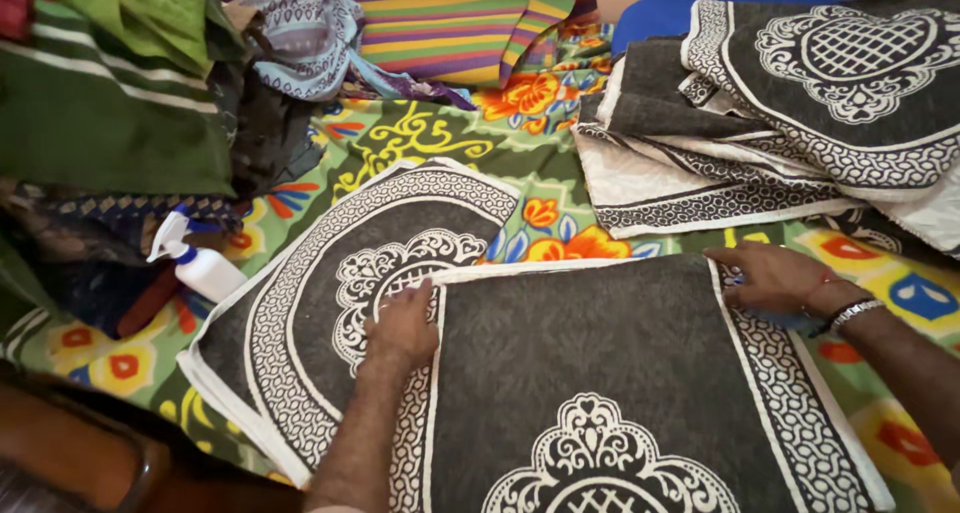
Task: The person wipes a black and white patterned cloth with a blue cloth, folding and unfolding it to clean different sections. They then pick up a second similar cloth and repeat the wiping process on its surface.
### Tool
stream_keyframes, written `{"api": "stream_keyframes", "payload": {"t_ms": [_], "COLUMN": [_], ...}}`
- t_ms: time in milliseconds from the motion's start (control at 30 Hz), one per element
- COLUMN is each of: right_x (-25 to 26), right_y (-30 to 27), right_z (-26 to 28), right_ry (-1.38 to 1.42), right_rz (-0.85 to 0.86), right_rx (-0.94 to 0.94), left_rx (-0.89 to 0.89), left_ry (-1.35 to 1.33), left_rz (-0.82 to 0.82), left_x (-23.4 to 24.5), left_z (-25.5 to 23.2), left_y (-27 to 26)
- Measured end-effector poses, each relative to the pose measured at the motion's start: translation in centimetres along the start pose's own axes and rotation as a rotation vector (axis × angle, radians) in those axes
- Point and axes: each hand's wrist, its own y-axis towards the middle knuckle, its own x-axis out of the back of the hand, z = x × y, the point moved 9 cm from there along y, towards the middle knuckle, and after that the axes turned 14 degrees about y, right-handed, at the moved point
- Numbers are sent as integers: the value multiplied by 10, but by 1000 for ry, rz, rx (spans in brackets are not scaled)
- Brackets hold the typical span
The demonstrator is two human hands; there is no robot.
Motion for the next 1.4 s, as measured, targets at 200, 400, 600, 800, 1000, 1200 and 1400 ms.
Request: {"api": "stream_keyframes", "payload": {"t_ms": [200, 400, 600, 800, 1000, 1200, 1400], "right_x": [17, 102, 277, 335, 264, 136, -78], "right_y": [-17, -22, -9, -28, -69, -129, -218], "right_z": [0, -19, -103, -118, -74, -92, -111], "right_ry": [100, 225, 23, 146, -404, 41, 144], "right_rz": [-34, -170, -723, -976, -937, -584, 21], "right_rx": [-42, -14, -79, 109, 281, -158, 90], "left_rx": [-160, -407, -176, -177, -194, -336, 60], "left_ry": [-61, -110, -97, -71, -157, -508, -838], "left_rz": [91, -62, -547, -608, -549, -567, -339], "left_x": [0, 68, 269, 328, 246, 146, 35], "left_z": [-1, -9, -15, -47, -50, -17, 56], "left_y": [24, 74, 99, 90, 64, 1, -96]}}
